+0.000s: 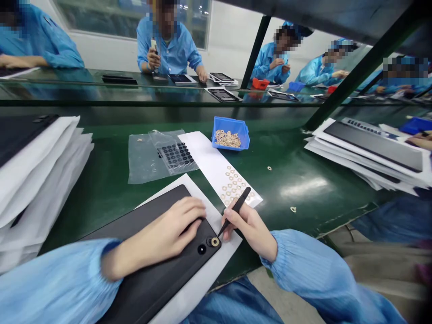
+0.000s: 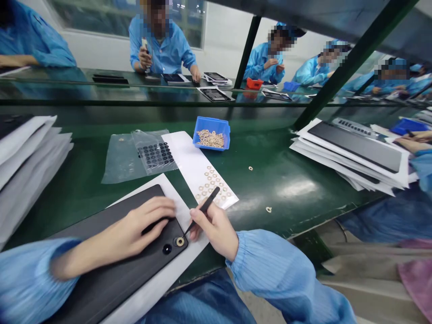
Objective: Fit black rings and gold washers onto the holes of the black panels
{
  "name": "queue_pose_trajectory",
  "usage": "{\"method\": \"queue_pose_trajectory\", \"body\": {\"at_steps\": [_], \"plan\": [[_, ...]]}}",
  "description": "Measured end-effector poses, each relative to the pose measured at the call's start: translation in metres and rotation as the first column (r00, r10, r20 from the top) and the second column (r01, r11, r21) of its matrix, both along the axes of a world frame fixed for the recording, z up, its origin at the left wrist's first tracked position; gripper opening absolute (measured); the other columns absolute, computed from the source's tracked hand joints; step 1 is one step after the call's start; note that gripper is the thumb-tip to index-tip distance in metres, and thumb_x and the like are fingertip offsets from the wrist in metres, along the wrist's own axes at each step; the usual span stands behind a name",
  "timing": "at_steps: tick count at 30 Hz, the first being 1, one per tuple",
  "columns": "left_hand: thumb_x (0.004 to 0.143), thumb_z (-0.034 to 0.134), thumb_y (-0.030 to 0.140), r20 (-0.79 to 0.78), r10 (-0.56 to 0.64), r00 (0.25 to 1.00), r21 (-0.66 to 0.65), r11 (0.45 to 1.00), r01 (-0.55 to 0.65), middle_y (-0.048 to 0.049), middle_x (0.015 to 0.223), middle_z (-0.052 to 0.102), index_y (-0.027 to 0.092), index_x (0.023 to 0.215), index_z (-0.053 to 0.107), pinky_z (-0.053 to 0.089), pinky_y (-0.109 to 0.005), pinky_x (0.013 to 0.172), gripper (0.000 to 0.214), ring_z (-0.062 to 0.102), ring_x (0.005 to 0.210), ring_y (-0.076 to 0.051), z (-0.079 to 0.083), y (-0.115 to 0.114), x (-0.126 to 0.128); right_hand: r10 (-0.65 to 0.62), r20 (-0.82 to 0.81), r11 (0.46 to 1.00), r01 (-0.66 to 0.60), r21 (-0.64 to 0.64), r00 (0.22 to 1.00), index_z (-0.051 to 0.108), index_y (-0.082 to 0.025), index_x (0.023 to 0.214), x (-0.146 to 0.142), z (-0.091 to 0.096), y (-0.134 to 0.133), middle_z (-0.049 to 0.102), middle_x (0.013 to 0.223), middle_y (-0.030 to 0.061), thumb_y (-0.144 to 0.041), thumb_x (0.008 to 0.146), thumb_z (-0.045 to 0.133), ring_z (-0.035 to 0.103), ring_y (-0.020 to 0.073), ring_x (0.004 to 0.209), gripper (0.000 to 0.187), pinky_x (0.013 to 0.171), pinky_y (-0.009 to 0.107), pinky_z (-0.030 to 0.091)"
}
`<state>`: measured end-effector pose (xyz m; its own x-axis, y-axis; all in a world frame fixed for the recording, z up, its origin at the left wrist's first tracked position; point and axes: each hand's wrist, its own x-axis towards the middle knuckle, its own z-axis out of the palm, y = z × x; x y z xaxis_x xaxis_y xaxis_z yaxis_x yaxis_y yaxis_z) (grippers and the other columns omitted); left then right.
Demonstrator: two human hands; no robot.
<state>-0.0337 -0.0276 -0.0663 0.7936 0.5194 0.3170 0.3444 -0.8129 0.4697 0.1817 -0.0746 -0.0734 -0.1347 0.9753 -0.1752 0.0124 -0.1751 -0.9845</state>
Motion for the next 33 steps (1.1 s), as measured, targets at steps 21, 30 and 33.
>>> {"method": "queue_pose_trajectory", "body": {"at_steps": [21,30,33], "plan": [[0.091,0.04,0.009,-0.138,-0.194,0.971,0.14,0.967,0.213,-0.0126,0.115,0.061,0.014,0.115,0.058,0.043,-0.042,0.1,0.03,0.048,0.118,-0.028,0.001,-0.028,-0.016,-0.036,0.122,0.997,0.028,0.07,0.992,0.05,-0.019,0.077,-0.007,-0.005,-0.002,0.059,0.048,-0.0013,-0.059,0.081,0.059,0.058,0.0126,0.042,0.042,0.045,0.023,0.048],[0.089,0.043,0.006,-0.127,-0.197,0.972,0.137,0.967,0.214,-0.0127,0.113,0.061,0.014,0.114,0.059,0.043,-0.043,0.099,0.03,0.049,0.116,-0.028,0.001,-0.027,-0.015,-0.025,0.162,0.996,0.011,0.087,0.986,0.049,-0.018,0.078,-0.006,-0.006,-0.002,0.058,0.049,-0.0012,-0.057,0.083,0.057,0.057,0.0126,0.041,0.039,0.044,0.023,0.048],[0.09,0.042,0.005,-0.107,-0.196,0.975,0.135,0.968,0.209,-0.0127,0.111,0.062,0.012,0.114,0.058,0.045,-0.042,0.097,0.03,0.05,0.115,-0.028,0.001,-0.028,-0.014,-0.032,0.185,0.994,0.012,0.112,0.982,0.048,-0.018,0.078,-0.007,-0.006,-0.003,0.058,0.049,-0.0011,-0.055,0.084,0.056,0.058,0.0126,0.041,0.038,0.044,0.023,0.048]]}}
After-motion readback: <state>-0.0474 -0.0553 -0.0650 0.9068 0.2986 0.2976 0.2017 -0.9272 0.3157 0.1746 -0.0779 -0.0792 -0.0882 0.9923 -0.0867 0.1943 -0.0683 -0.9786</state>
